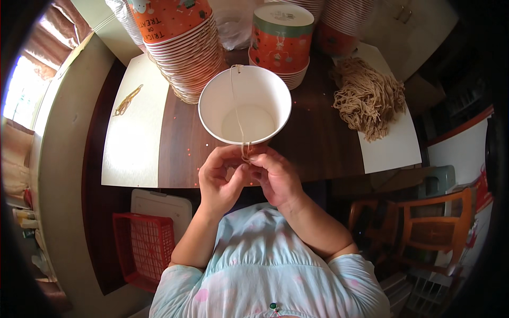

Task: Attaching elastic strings to paper buckets for carrying.

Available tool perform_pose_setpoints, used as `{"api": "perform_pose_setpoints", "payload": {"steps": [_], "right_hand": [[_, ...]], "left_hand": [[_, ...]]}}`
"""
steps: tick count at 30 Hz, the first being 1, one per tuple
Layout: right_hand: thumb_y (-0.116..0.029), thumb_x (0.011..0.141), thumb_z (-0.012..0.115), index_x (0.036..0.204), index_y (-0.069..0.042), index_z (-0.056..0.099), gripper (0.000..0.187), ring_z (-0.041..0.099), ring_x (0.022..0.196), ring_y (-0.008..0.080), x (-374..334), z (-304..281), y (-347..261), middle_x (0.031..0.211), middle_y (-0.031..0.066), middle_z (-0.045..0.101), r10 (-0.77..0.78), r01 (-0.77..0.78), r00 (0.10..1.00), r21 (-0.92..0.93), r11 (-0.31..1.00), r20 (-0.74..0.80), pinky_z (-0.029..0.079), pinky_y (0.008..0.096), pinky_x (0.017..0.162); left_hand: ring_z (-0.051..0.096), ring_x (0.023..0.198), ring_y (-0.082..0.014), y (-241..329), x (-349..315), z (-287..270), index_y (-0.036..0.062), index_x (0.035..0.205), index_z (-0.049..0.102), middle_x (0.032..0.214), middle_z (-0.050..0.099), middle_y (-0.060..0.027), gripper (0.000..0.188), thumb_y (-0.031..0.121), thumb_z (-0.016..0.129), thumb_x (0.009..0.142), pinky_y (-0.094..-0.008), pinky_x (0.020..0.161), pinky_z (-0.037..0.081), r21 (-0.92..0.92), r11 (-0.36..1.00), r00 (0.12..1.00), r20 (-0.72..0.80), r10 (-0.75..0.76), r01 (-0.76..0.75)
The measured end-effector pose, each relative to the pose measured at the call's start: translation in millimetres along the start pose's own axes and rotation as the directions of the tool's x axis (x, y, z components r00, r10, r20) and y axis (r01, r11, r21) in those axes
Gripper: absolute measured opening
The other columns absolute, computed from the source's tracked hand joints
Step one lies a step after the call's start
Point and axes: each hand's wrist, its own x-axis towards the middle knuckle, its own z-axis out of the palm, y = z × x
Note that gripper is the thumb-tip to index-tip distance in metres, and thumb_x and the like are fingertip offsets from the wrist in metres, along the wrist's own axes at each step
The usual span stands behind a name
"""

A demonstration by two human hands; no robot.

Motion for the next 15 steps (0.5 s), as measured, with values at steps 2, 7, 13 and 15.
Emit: {"api": "perform_pose_setpoints", "payload": {"steps": [2, 7, 13, 15], "right_hand": [[-0.016, 0.086, 0.059, 0.098, -0.011, 0.065, 0.015, 0.056, 0.078, 0.0056, -1.2, -0.4, 2.1, 0.091, 0.0003, 0.066, -0.041, 0.041, 0.998, -0.01, 0.999, -0.037, 0.041, 0.0204, 0.068], [-0.016, 0.086, 0.059, 0.099, -0.012, 0.065, 0.015, 0.059, 0.083, 0.0049, -0.2, -11.2, 0.6, 0.096, -0.0008, 0.068, 0.002, -0.003, 1.0, -0.066, 0.998, -0.016, 0.04, 0.0191, 0.068], [-0.013, 0.088, 0.057, 0.099, -0.006, 0.065, 0.015, 0.055, 0.072, 0.0073, -4.9, -3.6, -8.3, 0.087, 0.0006, 0.065, 0.0, -0.005, 0.994, -0.048, 0.999, -0.113, 0.044, 0.0215, 0.067], [-0.016, 0.088, 0.058, 0.101, -0.008, 0.066, 0.017, 0.055, 0.079, 0.0058, -2.7, -14.0, -5.1, 0.093, -0.0008, 0.066, -0.012, 0.007, 0.997, -0.069, 0.998, -0.076, 0.042, 0.0212, 0.07]], "left_hand": [[0.063, 0.092, -0.0133, 1.6, -0.7, 2.4, -0.0085, 0.106, 0.06, 0.101, 0.065, -0.01, 0.019, -0.006, 0.06, 0.087, -0.0234, 0.08, 0.05, 0.029, 0.999, 0.999, 0.033, 0.019, -0.02], [0.064, 0.09, -0.0138, -7.7, 0.6, -2.3, -0.0082, 0.102, 0.063, 0.099, 0.066, -0.0106, 0.014, -0.004, 0.059, 0.089, -0.0235, 0.079, 0.051, 0.151, 0.988, 0.999, -0.016, 0.038, -0.035], [0.065, 0.081, -0.0135, -7.5, 3.7, -1.6, -0.0063, 0.104, 0.065, 0.093, 0.068, -0.0097, 0.017, 0.002, 0.063, 0.089, -0.0253, 0.074, 0.054, -0.075, 0.991, 0.99, -0.07, -0.119, 0.114], [0.065, 0.08, -0.0136, -6.4, 4.2, -1.9, -0.0058, 0.105, 0.065, 0.092, 0.069, -0.0097, 0.019, 0.004, 0.064, 0.088, -0.0259, 0.073, 0.055, -0.135, 0.983, 0.988, -0.065, -0.137, 0.127]]}}
